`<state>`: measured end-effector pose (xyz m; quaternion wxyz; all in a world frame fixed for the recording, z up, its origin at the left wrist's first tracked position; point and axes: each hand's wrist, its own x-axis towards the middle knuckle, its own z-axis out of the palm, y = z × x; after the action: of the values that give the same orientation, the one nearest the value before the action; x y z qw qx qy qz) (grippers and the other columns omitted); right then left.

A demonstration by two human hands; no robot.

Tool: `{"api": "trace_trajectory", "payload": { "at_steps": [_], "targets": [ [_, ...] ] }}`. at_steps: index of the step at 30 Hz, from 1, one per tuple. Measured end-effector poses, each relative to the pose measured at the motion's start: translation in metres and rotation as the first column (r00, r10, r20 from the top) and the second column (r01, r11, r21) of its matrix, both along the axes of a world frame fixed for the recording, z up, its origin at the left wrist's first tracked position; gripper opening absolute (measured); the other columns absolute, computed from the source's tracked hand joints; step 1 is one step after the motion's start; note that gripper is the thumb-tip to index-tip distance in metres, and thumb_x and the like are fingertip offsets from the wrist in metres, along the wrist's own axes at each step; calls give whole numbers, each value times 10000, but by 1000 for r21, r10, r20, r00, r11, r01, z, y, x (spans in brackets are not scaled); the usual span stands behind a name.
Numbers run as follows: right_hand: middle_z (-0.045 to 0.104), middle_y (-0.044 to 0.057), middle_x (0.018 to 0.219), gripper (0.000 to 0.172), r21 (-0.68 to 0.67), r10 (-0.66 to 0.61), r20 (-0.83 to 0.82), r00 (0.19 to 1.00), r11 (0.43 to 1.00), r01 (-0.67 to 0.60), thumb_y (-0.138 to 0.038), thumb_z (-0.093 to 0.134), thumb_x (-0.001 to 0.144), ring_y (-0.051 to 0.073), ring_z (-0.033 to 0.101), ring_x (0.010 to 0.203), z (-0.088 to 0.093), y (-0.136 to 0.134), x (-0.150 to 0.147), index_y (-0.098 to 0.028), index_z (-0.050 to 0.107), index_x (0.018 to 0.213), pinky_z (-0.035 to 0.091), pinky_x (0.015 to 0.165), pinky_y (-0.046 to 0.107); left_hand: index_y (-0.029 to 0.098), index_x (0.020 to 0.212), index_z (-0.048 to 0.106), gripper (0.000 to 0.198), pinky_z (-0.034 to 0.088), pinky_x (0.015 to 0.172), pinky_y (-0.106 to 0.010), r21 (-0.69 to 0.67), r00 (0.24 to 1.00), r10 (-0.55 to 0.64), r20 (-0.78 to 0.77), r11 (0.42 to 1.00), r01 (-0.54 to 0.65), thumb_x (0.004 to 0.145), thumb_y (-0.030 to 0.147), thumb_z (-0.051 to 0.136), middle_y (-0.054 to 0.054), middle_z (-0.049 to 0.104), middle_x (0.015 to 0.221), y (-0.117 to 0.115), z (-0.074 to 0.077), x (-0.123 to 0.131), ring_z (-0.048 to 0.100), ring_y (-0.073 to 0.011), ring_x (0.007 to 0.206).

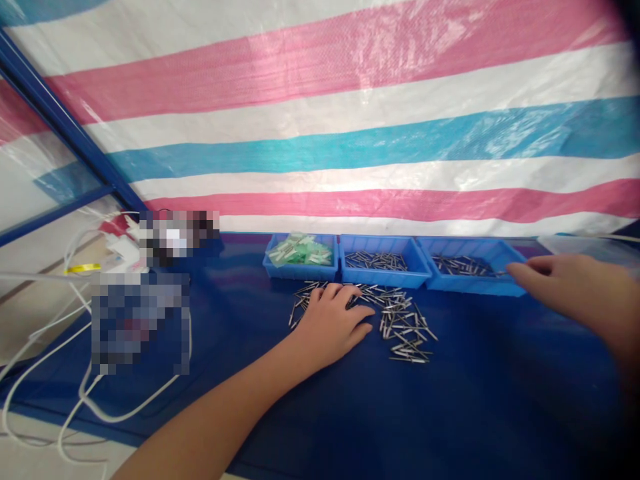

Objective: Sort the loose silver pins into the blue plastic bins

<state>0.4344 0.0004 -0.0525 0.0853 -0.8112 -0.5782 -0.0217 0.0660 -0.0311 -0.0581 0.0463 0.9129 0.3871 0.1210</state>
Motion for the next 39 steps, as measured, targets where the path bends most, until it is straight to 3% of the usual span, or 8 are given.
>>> {"api": "trace_trajectory", "payload": {
  "at_steps": [3, 10, 15, 20, 26, 31, 34, 39],
  "targets": [
    [677, 132, 752, 393, -111, -27, 20, 999, 993, 29, -516, 426, 773, 249, 554, 546, -3, 1, -3, -231, 694, 804, 369, 564, 356, 260, 1180, 586, 291, 379, 874, -384, 21, 999, 31, -21, 999, -30, 938, 343, 449, -46, 548, 1251, 2, 1, 1, 462, -241, 1117],
    [675, 182, 786, 412, -33, -85, 31, 996, 996, 86, -539, 493, 745, 223, 501, 494, -2, -2, 0, -212, 717, 856, 333, 544, 366, 220, 1064, 632, 226, 334, 833, -357, 47, 997, 57, -58, 997, -54, 948, 283, 448, -41, 609, 1104, 8, 0, -1, 508, -198, 987],
    [659, 169, 731, 490, 67, -117, 86, 989, 991, 112, -608, 400, 788, 238, 485, 506, 13, -11, -33, -222, 700, 831, 311, 514, 347, 225, 994, 646, 224, 316, 818, -361, 35, 997, 47, -68, 998, -44, 956, 268, 430, -37, 613, 1057, 8, 3, -2, 513, -190, 954],
    [633, 99, 654, 416, 176, -5, 65, 998, 984, -6, -558, 398, 832, 217, 490, 511, 26, -22, -82, -235, 652, 765, 301, 523, 312, 212, 1089, 605, 213, 345, 795, -359, 56, 993, 92, -77, 995, -88, 923, 245, 476, -50, 609, 1045, 5, 4, -1, 517, -212, 955],
    [596, 42, 602, 347, 291, 216, -2, 976, 934, -206, -498, 486, 841, 193, 520, 522, 27, -31, -125, -223, 588, 655, 281, 516, 288, 182, 947, 621, 184, 355, 757, -349, 66, 986, 114, -125, 992, -107, 926, 299, 480, -64, 602, 1021, 8, 3, -2, 527, -213, 921],
    [585, 27, 599, 381, 317, 418, -58, 907, 869, -380, -493, 467, 868, 173, 527, 531, 19, -33, -141, -213, 549, 624, 297, 526, 288, 189, 929, 604, 165, 332, 768, -361, 102, 989, 114, -95, 989, -104, 924, 311, 493, -55, 617, 1009, 8, 3, -2, 518, -218, 925],
    [595, 24, 624, 337, 330, 530, -156, 833, 823, -462, -466, 474, 874, 162, 533, 543, 16, -34, -151, -213, 597, 688, 354, 553, 292, 194, 940, 605, 199, 328, 793, -363, 85, 994, 104, 14, 991, -105, 946, 322, 453, -45, 636, 989, 8, 5, 0, 521, -211, 928],
    [657, 28, 804, 262, 336, 634, -511, 580, 768, -544, -426, 512, 869, 152, 564, 627, 11, -41, -172, -217, 639, 964, 439, 580, 284, 179, 935, 627, 193, 396, 783, -277, -168, 916, 96, 390, 985, -32, 934, 307, 483, -34, 655, 938, 9, 12, 4, 569, -156, 856]
  ]
}}
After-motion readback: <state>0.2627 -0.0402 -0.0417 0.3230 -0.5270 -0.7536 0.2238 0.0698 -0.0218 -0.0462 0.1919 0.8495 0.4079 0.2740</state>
